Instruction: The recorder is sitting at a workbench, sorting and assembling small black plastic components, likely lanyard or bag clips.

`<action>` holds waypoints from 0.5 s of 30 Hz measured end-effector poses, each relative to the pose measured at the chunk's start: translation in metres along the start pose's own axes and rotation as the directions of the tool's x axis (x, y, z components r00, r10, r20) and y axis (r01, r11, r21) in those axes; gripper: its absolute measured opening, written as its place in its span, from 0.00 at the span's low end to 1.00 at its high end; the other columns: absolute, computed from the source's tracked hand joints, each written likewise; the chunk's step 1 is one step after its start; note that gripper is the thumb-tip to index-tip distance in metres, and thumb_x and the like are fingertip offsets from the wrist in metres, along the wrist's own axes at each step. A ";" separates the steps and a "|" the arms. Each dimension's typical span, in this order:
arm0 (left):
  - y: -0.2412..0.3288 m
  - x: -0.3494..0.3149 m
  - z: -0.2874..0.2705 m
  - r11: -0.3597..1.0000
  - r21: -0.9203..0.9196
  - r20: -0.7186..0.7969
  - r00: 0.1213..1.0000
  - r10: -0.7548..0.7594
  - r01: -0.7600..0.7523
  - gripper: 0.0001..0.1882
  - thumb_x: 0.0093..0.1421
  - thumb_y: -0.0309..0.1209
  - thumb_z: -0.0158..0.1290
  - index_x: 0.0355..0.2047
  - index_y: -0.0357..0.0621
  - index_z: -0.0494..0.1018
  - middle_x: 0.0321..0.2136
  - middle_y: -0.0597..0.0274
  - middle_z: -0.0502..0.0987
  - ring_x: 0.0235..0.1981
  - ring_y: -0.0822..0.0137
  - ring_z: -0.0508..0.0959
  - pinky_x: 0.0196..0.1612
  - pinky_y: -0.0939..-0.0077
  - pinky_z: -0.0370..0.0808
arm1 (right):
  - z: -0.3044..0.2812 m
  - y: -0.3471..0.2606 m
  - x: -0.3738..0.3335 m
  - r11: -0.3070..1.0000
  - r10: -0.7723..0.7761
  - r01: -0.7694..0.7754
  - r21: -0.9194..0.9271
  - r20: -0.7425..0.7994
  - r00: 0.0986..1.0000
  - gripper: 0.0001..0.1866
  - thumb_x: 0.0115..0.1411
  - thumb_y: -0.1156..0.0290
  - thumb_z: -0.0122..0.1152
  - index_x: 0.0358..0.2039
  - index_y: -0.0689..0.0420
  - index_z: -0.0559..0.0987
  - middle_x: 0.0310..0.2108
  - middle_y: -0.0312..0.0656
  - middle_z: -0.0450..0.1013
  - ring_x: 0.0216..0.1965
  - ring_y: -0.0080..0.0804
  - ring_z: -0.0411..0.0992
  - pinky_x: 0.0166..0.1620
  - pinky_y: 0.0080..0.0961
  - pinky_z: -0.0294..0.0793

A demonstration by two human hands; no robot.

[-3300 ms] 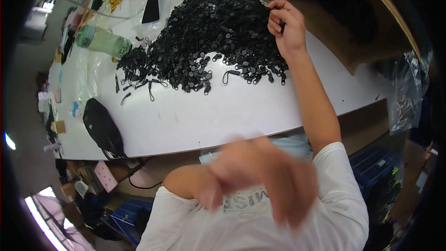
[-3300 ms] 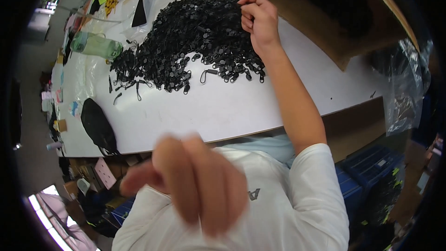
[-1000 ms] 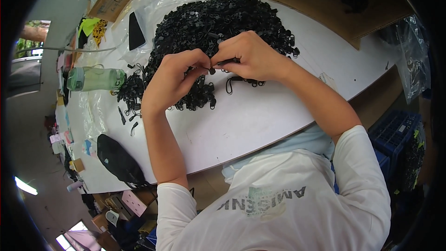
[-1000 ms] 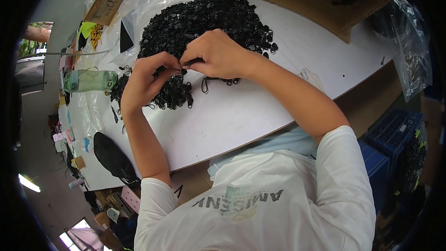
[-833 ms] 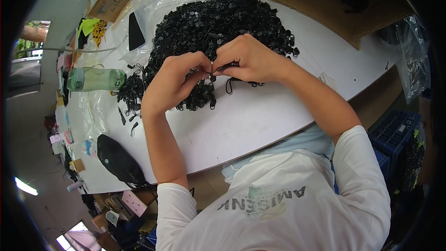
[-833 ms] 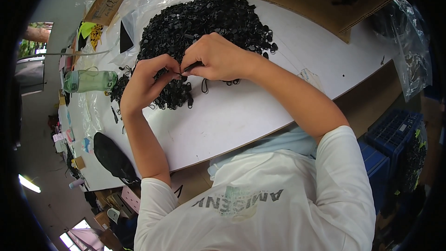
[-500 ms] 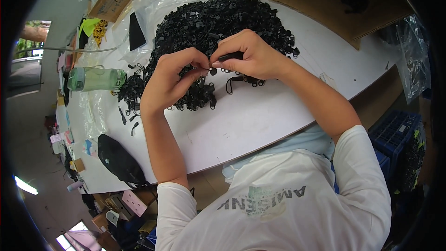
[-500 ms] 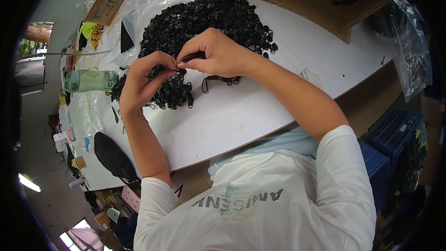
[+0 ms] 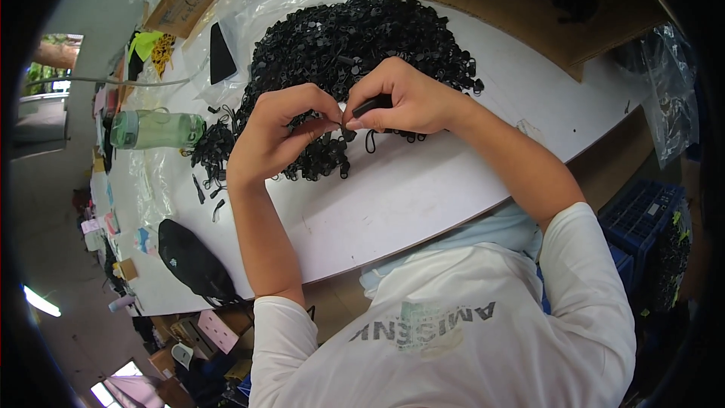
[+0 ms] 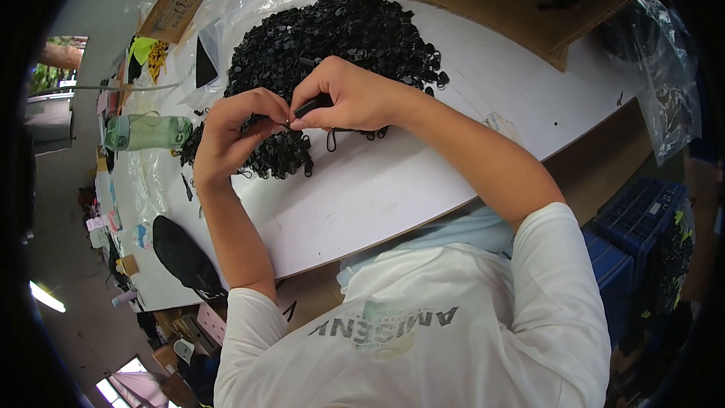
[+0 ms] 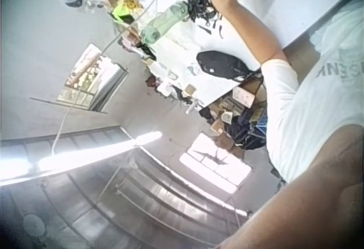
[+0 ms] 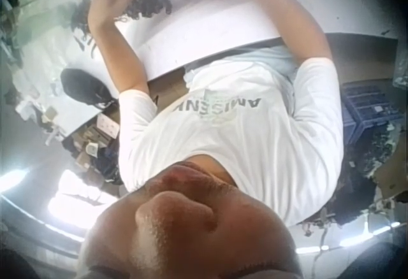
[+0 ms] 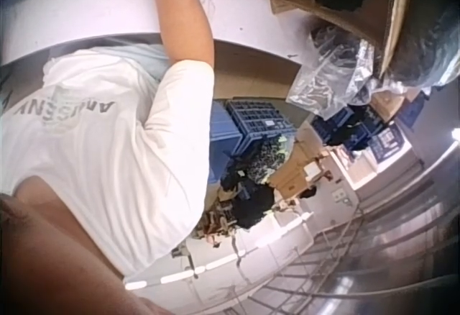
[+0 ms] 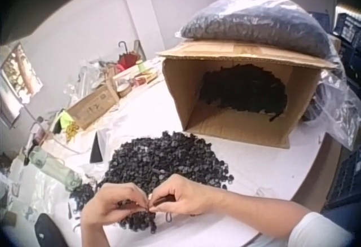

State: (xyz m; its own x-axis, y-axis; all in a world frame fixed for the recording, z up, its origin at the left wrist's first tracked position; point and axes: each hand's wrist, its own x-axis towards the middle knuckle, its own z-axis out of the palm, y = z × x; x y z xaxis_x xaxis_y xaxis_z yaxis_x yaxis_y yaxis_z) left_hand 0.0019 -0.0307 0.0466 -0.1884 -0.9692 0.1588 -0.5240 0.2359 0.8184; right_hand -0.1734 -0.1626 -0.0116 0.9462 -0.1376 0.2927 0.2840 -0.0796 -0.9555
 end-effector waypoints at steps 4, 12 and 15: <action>0.007 0.006 0.003 0.999 0.011 0.053 0.997 0.048 -0.048 0.10 0.46 0.11 0.55 0.29 0.36 0.74 0.27 0.59 0.76 0.30 0.64 0.78 0.34 0.75 0.74 | -0.002 -0.006 0.000 0.994 0.103 -0.107 0.024 0.133 0.986 0.07 0.56 0.72 0.64 0.29 0.64 0.81 0.17 0.36 0.74 0.19 0.18 0.71 0.24 0.17 0.67; 0.007 0.006 0.007 0.996 0.074 -0.036 0.997 0.061 -0.058 0.07 0.48 0.17 0.59 0.28 0.36 0.74 0.26 0.60 0.75 0.29 0.67 0.78 0.32 0.77 0.73 | 0.002 -0.006 -0.002 0.994 0.108 -0.111 0.012 0.128 0.986 0.08 0.57 0.71 0.63 0.27 0.64 0.80 0.16 0.36 0.73 0.17 0.18 0.70 0.22 0.16 0.65; -0.006 0.011 0.022 0.976 -0.164 -0.179 0.969 -0.170 0.140 0.06 0.53 0.22 0.59 0.26 0.36 0.72 0.24 0.62 0.75 0.25 0.70 0.77 0.29 0.81 0.72 | 0.000 -0.003 -0.002 0.990 0.129 -0.131 -0.041 -0.054 0.990 0.08 0.57 0.71 0.63 0.27 0.64 0.79 0.16 0.36 0.73 0.17 0.17 0.69 0.21 0.16 0.65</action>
State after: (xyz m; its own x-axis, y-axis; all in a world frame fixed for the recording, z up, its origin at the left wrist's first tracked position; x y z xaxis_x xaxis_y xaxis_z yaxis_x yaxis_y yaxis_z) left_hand -0.0150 -0.0414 0.0312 0.0545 -0.9920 0.1138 -0.4016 0.0825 0.9121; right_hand -0.1762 -0.1626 -0.0092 0.9653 -0.1995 0.1685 0.1507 -0.1015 -0.9834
